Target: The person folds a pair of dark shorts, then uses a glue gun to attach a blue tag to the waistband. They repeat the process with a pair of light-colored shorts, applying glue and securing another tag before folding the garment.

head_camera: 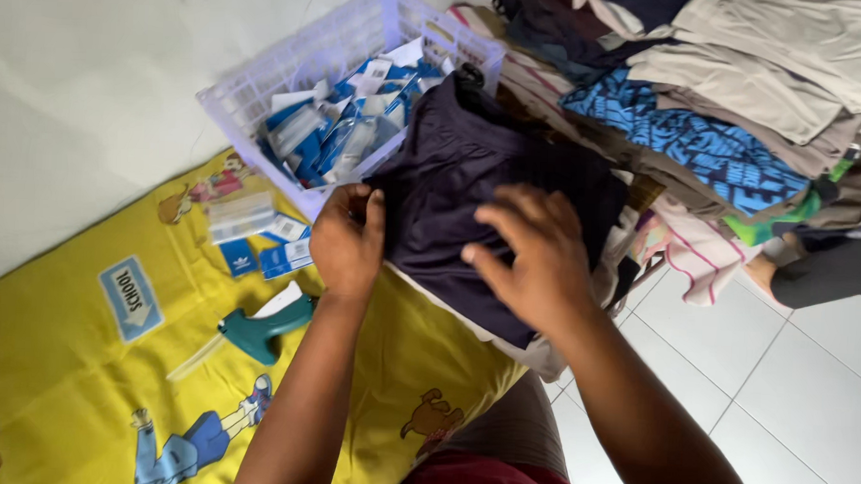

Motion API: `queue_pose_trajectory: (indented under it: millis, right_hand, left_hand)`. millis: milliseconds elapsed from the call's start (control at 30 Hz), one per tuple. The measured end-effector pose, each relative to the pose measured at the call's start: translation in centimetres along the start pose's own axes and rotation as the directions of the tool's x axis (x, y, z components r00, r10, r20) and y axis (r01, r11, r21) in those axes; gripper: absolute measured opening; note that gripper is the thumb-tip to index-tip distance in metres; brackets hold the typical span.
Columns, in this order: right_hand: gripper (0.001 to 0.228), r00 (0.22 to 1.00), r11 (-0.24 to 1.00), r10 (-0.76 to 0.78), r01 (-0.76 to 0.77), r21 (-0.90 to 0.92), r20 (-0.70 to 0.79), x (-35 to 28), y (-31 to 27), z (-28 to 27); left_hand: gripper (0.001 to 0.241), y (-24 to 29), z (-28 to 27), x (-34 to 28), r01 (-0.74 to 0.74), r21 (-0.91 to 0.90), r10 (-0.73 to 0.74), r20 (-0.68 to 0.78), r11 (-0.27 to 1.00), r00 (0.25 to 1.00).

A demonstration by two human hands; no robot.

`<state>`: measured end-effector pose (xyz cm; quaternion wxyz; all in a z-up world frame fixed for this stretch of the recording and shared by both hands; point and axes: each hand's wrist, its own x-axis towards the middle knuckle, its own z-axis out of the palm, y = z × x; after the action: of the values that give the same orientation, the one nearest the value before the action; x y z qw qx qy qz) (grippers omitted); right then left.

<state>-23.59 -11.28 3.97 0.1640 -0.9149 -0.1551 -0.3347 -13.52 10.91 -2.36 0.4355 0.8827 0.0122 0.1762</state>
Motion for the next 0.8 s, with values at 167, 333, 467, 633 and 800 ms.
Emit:
queue_pose_trajectory:
  millis: [167, 333, 467, 633, 800]
  right_hand:
    - [0.061, 0.982, 0.990, -0.010, 0.036, -0.136, 0.188, -2.6, -2.6, 3.5]
    - [0.044, 0.970, 0.981, 0.012, 0.035, -0.189, 0.244, -3.5, -1.6, 4.8]
    - [0.026, 0.997, 0.979, -0.044, 0.056, -0.198, 0.068, -2.5, -1.7, 3.5]
    - [0.023, 0.996, 0.989, -0.064, 0.055, -0.136, -0.068, -2.0, -2.6, 2.6]
    - [0.021, 0.992, 0.998, -0.019, 0.025, 0.049, -0.127, -1.4, -5.1, 1.1]
  left_hand:
    - [0.043, -1.8, -0.8, 0.7, 0.158, 0.243, -0.205, 0.183, 0.957, 0.962]
    - [0.052, -4.2, 0.6, 1.4, 0.151, 0.377, -0.256, 0.246, 0.914, 0.935]
    - [0.045, -4.8, 0.1, 1.0, 0.206, 0.300, -0.293, 0.285, 0.932, 0.913]
    - [0.028, -3.2, -1.8, -0.6, 0.256, -0.107, -0.229, 0.215, 0.961, 0.949]
    - [0.074, 0.0, -1.3, -4.0, 0.607, -0.783, -0.292, 0.616, -0.134, 0.731]
